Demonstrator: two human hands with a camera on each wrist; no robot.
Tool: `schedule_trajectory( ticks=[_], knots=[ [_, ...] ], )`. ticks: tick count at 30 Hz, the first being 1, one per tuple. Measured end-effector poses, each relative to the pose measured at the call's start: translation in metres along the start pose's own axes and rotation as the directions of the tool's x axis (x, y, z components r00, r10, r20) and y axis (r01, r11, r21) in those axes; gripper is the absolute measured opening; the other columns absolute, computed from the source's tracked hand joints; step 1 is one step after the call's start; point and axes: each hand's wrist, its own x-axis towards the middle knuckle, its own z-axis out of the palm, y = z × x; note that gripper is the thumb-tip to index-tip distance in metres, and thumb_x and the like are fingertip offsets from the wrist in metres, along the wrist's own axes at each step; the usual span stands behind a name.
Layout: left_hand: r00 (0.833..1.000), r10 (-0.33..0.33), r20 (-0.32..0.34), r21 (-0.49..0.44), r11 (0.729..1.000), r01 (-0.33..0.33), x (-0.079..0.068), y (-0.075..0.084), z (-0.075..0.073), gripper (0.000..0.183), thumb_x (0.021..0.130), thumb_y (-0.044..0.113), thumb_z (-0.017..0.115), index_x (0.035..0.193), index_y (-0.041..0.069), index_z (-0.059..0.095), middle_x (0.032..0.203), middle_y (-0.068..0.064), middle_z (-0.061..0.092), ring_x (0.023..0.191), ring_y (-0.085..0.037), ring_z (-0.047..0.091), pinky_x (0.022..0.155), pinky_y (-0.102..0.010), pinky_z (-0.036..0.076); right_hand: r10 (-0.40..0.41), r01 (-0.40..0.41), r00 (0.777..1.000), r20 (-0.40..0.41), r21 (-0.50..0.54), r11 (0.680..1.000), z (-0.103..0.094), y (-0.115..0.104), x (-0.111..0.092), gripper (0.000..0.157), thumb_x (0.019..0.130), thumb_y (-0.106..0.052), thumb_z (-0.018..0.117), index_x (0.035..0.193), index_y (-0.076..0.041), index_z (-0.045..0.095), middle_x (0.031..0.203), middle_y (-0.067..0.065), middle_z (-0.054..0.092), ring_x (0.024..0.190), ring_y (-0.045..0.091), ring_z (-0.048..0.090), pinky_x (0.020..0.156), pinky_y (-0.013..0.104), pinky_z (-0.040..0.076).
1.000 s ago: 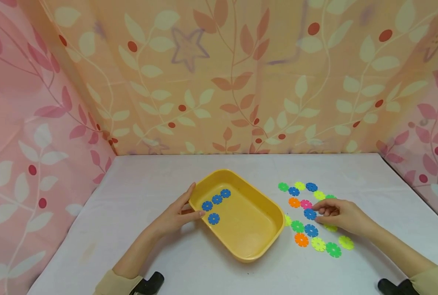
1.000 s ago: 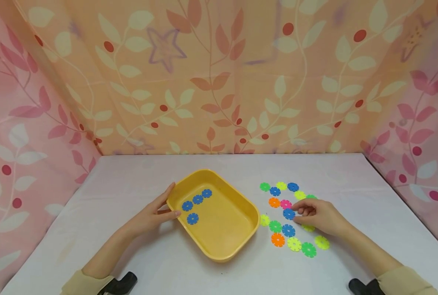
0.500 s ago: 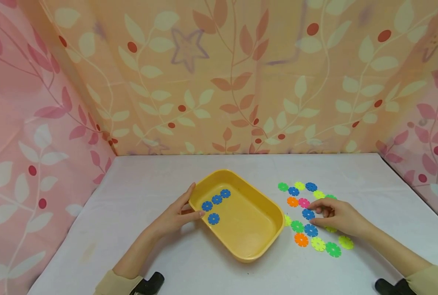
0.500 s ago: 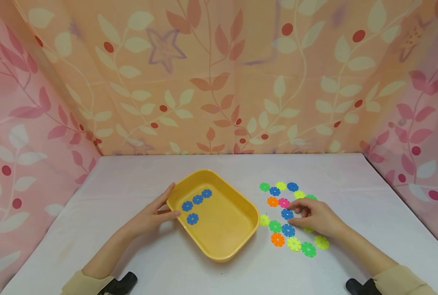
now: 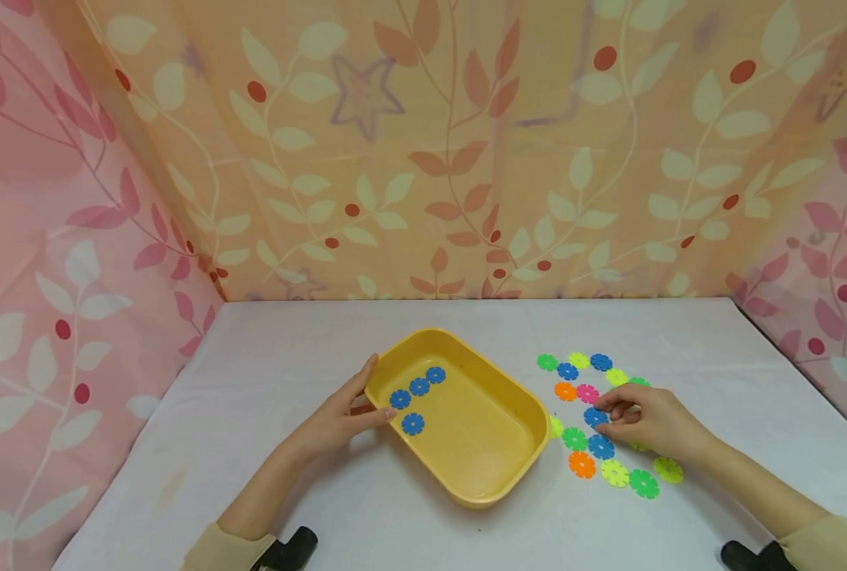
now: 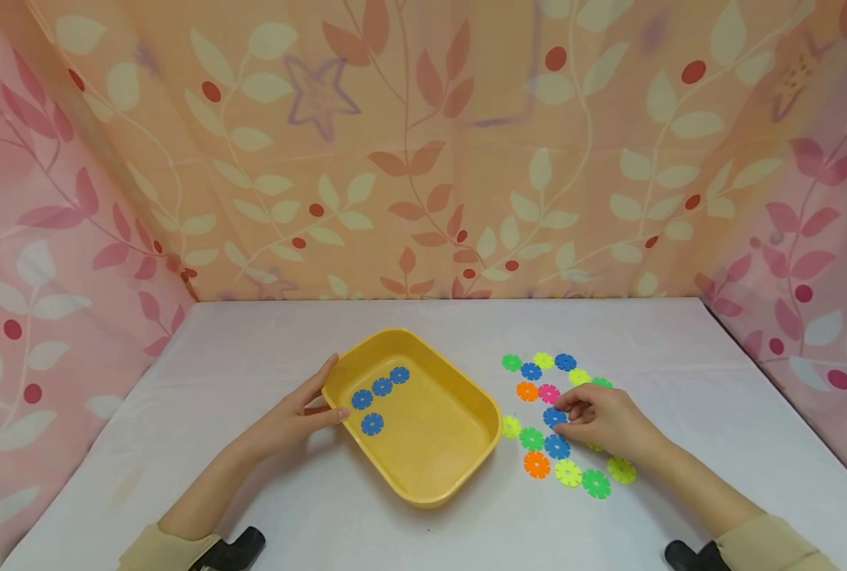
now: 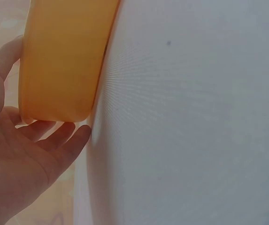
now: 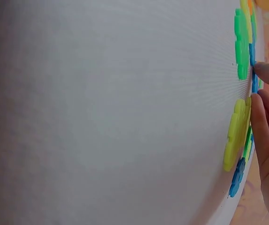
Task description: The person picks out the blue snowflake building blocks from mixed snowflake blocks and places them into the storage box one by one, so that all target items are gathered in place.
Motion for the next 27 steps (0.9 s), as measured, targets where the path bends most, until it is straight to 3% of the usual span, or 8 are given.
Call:
schedule_trajectory(
  ticks=[8,13,19,27],
  knots=[
    [1.0,-0.006,-0.007,0.002,1.0,0.006,0.0,-0.001,0.0,0.098,0.086,0.038,0.075,0.158,0.026,0.011,0.16,-0.001,0.018,0.126,-0.025,0.052,0.111,-0.049,0.031,-0.042,0.042,0.999,-0.007,-0.05,0.998,0.001,0.001,0.002,0.026,0.077,-0.031,0.084,0.094,-0.017,0.071,0.077,-0.01,0.059,0.072,0.006,0.054,0.064,0.02,0.052],
    [1.0,-0.006,-0.013,-0.004,1.0,0.006,-0.001,-0.001,0.0,0.097,0.085,0.038,0.075,0.158,0.027,0.011,0.16,-0.003,0.019,0.127,-0.025,0.051,0.11,-0.049,0.032,-0.045,0.047,0.997,0.055,-0.032,0.998,-0.003,0.0,0.002,0.029,0.078,-0.036,0.082,0.098,-0.018,0.07,0.081,-0.009,0.058,0.076,0.008,0.053,0.065,0.02,0.052],
    [1.0,-0.005,-0.012,-0.009,1.0,0.005,-0.001,-0.001,0.0,0.098,0.085,0.037,0.075,0.158,0.027,0.011,0.16,-0.002,0.018,0.127,-0.025,0.051,0.11,-0.048,0.032,-0.09,0.087,0.986,0.141,0.032,0.996,-0.009,-0.001,0.001,0.028,0.081,-0.03,0.08,0.103,-0.017,0.068,0.088,-0.003,0.058,0.082,0.011,0.055,0.068,0.021,0.055],
    [1.0,0.011,0.006,-0.008,1.0,-0.011,0.0,-0.001,0.0,0.098,0.087,0.035,0.074,0.158,0.022,0.009,0.161,-0.005,0.016,0.126,-0.028,0.052,0.109,-0.048,0.033,-0.133,0.13,0.977,0.167,0.028,0.991,-0.014,0.002,0.002,0.027,0.082,-0.027,0.08,0.105,-0.019,0.068,0.089,-0.007,0.059,0.082,0.009,0.055,0.069,0.02,0.053]
  ],
)
